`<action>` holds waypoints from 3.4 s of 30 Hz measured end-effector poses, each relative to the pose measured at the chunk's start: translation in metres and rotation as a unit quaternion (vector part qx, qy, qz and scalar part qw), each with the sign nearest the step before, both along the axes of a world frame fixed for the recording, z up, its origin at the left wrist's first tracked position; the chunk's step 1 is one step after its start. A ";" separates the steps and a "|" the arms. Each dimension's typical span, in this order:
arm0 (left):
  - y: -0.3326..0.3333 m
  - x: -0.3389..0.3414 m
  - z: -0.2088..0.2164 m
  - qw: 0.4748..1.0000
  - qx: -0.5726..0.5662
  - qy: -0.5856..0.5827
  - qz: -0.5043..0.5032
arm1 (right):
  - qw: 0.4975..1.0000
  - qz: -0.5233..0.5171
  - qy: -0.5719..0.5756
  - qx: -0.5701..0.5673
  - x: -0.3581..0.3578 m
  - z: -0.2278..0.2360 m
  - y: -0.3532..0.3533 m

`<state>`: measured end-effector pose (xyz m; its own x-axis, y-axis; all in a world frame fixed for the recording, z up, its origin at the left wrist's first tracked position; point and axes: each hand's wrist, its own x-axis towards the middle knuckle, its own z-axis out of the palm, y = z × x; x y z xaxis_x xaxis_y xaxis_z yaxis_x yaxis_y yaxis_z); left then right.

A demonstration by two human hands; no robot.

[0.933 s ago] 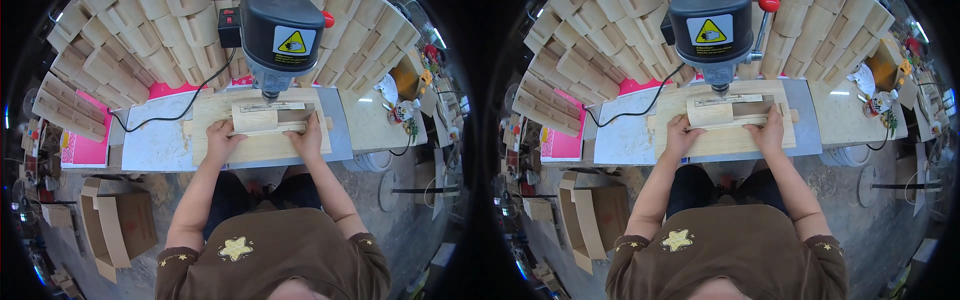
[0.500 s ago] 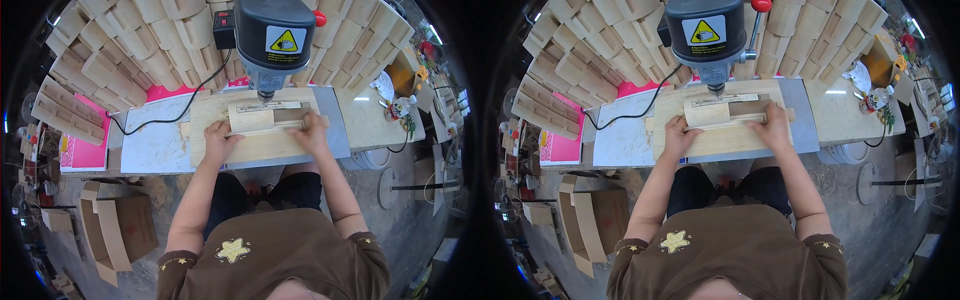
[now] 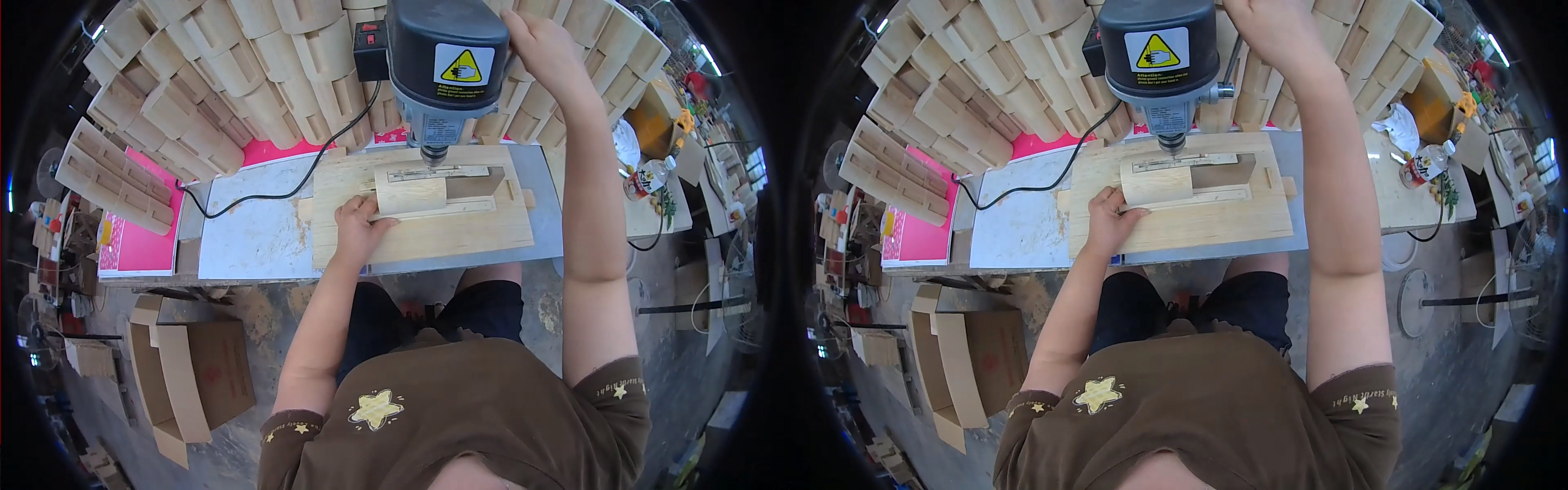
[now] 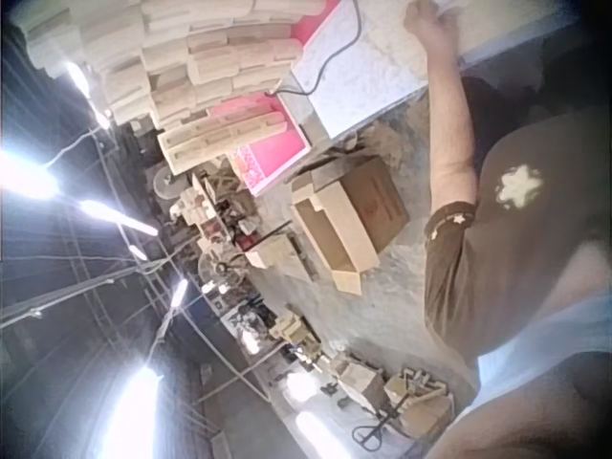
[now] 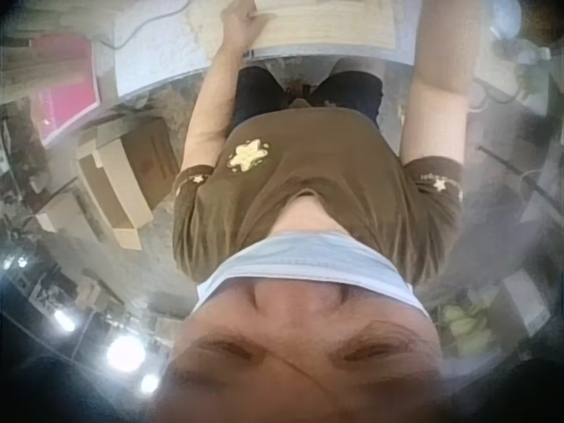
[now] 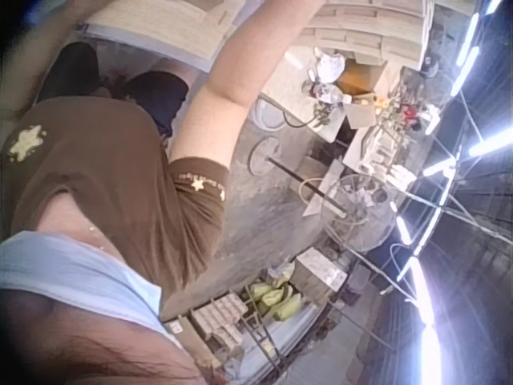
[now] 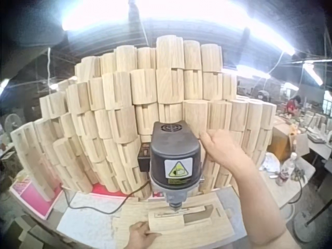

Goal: Drilling holes into cylindrical wooden pieces using a drill press.

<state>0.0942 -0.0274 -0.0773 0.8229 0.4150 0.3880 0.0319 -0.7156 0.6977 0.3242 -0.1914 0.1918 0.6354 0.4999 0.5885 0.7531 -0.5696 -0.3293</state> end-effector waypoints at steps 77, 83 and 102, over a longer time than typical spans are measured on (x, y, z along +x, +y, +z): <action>-0.030 0.023 0.002 0.993 0.113 0.000 0.022 | 0.931 0.206 -0.125 0.275 -0.086 -0.156 -0.046; -0.029 0.021 0.003 0.994 0.108 -0.002 0.027 | 0.975 0.063 -0.052 0.208 -0.044 -0.033 -0.010; -0.016 -0.008 0.012 0.998 0.054 -0.021 -0.032 | 0.983 0.145 0.093 -0.067 -0.067 -0.187 -0.094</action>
